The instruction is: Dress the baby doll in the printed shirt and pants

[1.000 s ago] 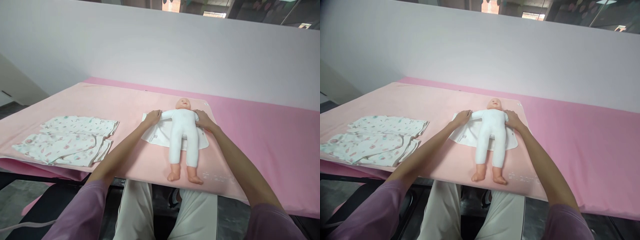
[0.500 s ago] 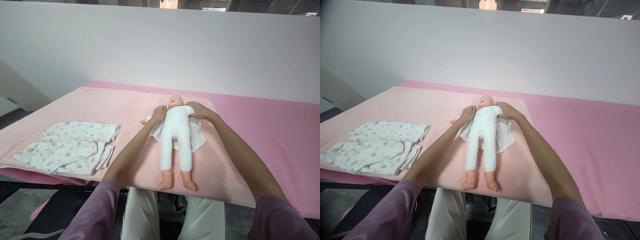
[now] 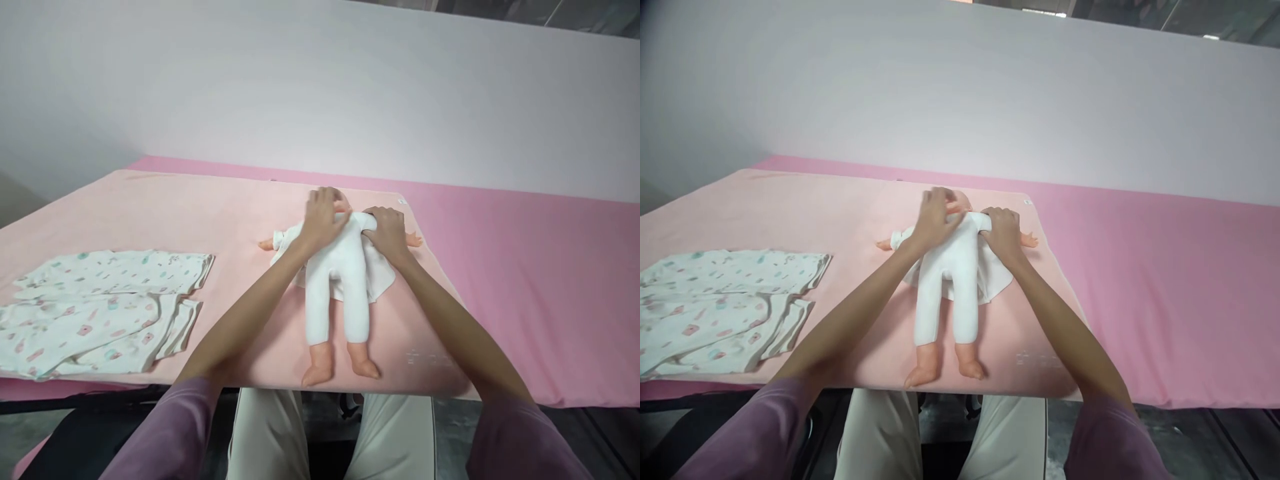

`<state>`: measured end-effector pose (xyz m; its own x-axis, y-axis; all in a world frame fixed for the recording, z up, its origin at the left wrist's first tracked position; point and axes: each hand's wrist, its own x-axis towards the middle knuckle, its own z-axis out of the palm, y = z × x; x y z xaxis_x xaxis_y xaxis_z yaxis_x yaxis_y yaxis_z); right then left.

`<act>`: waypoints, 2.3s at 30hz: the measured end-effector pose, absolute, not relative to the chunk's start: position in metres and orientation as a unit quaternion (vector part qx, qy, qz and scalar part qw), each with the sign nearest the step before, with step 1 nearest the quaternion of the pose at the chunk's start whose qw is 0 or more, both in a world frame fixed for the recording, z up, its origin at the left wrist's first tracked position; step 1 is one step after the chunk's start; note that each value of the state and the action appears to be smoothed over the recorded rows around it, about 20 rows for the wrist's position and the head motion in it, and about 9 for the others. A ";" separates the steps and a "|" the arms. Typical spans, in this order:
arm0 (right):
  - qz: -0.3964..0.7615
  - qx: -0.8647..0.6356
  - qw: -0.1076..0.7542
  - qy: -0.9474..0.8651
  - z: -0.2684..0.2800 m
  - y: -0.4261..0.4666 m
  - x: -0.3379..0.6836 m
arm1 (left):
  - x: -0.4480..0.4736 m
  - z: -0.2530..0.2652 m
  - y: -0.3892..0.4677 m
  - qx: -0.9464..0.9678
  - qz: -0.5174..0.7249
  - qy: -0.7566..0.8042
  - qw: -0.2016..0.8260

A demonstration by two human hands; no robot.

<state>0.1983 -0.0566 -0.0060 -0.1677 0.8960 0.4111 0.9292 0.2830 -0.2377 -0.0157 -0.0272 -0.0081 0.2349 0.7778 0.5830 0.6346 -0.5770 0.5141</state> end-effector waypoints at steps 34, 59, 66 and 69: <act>0.082 -0.588 0.083 -0.801 -0.053 -0.070 0.179 | 0.021 -0.005 -0.014 0.784 0.429 0.389 0.221; 0.216 -0.692 0.286 -0.626 0.002 -0.050 0.248 | 0.009 0.051 -0.048 0.873 0.105 0.451 0.151; 0.295 -0.663 0.305 -0.617 -0.010 -0.044 0.259 | 0.022 0.027 -0.040 0.879 0.141 0.423 0.167; 0.311 -0.643 0.319 -0.622 -0.012 -0.042 0.273 | 0.024 0.018 -0.037 0.875 0.166 0.427 0.155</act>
<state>0.2734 -0.0417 -0.0122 0.0316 0.9995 -0.0033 0.6020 -0.0216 -0.7982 0.0236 -0.0370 0.0185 0.5807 0.7984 0.1591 0.6955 -0.5881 0.4129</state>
